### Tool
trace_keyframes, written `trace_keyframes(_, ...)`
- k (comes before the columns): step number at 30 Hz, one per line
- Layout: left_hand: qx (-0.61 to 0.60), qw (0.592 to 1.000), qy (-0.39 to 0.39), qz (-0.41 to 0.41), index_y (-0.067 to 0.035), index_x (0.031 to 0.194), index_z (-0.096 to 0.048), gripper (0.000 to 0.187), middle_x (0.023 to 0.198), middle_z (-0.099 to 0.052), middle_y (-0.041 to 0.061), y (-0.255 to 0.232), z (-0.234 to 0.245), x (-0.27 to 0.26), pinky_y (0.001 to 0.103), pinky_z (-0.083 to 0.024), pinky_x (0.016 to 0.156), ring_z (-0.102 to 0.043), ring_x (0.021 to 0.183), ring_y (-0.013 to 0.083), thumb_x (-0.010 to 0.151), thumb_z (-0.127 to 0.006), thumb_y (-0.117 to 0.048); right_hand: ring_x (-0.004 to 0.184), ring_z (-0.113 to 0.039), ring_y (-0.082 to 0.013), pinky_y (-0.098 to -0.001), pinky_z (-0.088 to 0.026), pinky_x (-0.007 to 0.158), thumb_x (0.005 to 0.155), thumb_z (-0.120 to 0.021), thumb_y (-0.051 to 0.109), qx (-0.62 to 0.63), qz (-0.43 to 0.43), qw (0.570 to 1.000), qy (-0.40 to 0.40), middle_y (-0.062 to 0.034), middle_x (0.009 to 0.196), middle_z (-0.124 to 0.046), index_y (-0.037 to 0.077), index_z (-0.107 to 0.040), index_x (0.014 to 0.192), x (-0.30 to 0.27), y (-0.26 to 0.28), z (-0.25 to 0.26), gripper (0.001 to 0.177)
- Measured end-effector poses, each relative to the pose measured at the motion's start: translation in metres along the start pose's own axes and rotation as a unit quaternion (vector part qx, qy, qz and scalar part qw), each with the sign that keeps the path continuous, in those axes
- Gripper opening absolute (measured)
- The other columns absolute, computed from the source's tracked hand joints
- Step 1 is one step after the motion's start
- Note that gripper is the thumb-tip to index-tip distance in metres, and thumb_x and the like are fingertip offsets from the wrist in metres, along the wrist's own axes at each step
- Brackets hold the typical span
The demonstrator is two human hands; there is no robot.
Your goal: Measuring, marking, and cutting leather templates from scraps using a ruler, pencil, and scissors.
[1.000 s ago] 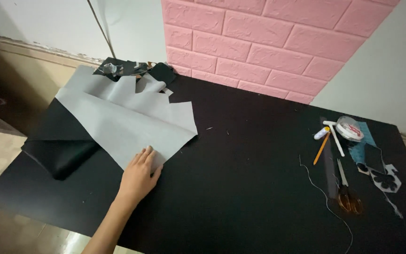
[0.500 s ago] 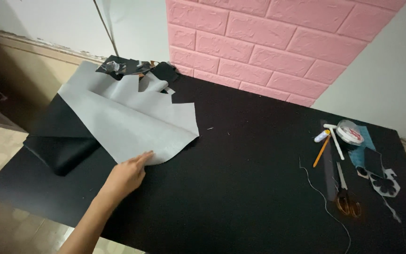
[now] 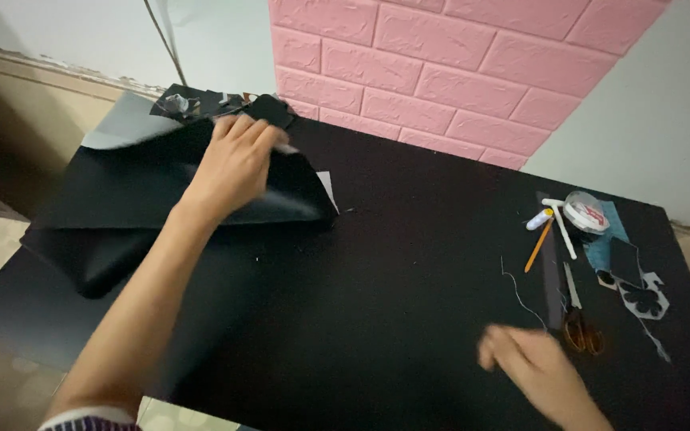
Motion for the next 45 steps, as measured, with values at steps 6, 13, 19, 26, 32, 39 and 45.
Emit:
trace_keyframes(6,-0.006,0.997,0.067,-0.027,-0.017,0.107,-0.067,0.025,0.102,-0.069,0.002,-0.010,-0.061,0.027,0.040,-0.042,0.103,-0.063,0.109,0.0235,0.085,-0.068,-0.005,0.078,-0.067,-0.0280,-0.0380,-0.053,0.067,0.100,-0.059,0.029,0.008,0.271,0.961,-0.048,-0.0176,0.087,-0.072,0.005,-0.071,0.107,0.096,0.154,-0.076,0.027)
trace_keyframes(13,-0.099,0.993,0.020,-0.061,-0.018,0.116,-0.068,0.027,0.118,-0.068,0.003,-0.040,-0.068,-0.015,0.043,-0.040,0.108,-0.061,0.117,0.0235,0.091,-0.075,-0.026,0.116,-0.061,-0.0482,-0.0649,-0.052,0.091,0.092,-0.074,0.034,-0.080,0.350,0.924,-0.130,-0.0198,0.114,-0.064,0.001,-0.062,0.126,0.188,0.203,-0.180,0.048)
trace_keyframes(19,-0.045,0.978,-0.043,0.201,0.005,0.145,-0.059,0.038,0.153,-0.050,0.031,0.129,-0.084,-0.088,0.060,-0.016,0.117,-0.039,0.139,0.0541,0.114,-0.056,-0.017,0.123,-0.055,-0.0387,-0.0562,-0.041,0.107,0.101,-0.065,0.027,-0.128,0.359,0.914,-0.135,-0.0200,0.110,-0.071,-0.001,-0.071,0.114,0.171,0.177,-0.200,0.032)
trace_keyframes(26,-0.032,0.838,0.280,0.468,-0.004,0.152,-0.056,0.085,0.165,-0.035,0.032,0.217,-0.123,-0.151,0.081,0.004,0.110,-0.019,0.148,0.0647,0.089,-0.066,-0.059,0.082,-0.063,-0.0223,-0.0361,-0.044,0.079,0.088,-0.079,0.033,0.016,0.430,0.895,-0.117,0.0029,0.070,-0.070,0.024,-0.072,0.074,0.157,0.159,-0.223,0.017)
trace_keyframes(32,0.037,0.905,0.275,0.323,-0.008,0.138,-0.069,0.066,0.143,-0.062,0.024,0.252,-0.215,-0.084,0.072,-0.018,0.114,-0.048,0.138,0.0512,0.078,-0.075,-0.036,0.059,-0.054,-0.0235,-0.0322,-0.041,0.067,0.100,-0.068,0.026,0.034,0.388,0.905,-0.170,-0.0038,0.047,-0.038,0.014,-0.038,0.049,0.169,0.142,-0.237,0.060)
trace_keyframes(39,0.106,0.870,0.391,0.282,-0.008,0.143,-0.055,0.047,0.141,-0.060,0.014,0.244,-0.258,-0.040,0.053,-0.032,0.119,-0.052,0.135,0.0344,0.098,-0.062,-0.020,0.078,-0.050,-0.0155,-0.0324,-0.043,0.071,0.097,-0.067,0.018,0.084,0.346,0.925,-0.135,-0.0020,0.078,-0.052,0.015,-0.054,0.080,0.152,0.155,-0.216,0.022)
trace_keyframes(45,0.084,0.887,0.337,0.303,-0.005,0.105,-0.072,0.020,0.098,-0.073,0.019,0.248,-0.236,-0.031,0.049,-0.060,0.068,-0.073,0.084,0.0409,0.095,-0.056,-0.002,0.081,-0.053,-0.0154,-0.0316,-0.045,0.072,0.100,-0.061,0.017,0.119,0.329,0.928,-0.126,-0.0037,0.082,-0.054,0.011,-0.059,0.088,0.153,0.154,-0.216,0.014)
Point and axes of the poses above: each hand's wrist, its own x-axis towards the middle knuckle, its own z-axis out of the back of the hand, y = z × x, the point moved 2 cm from there along x, towards the middle knuckle
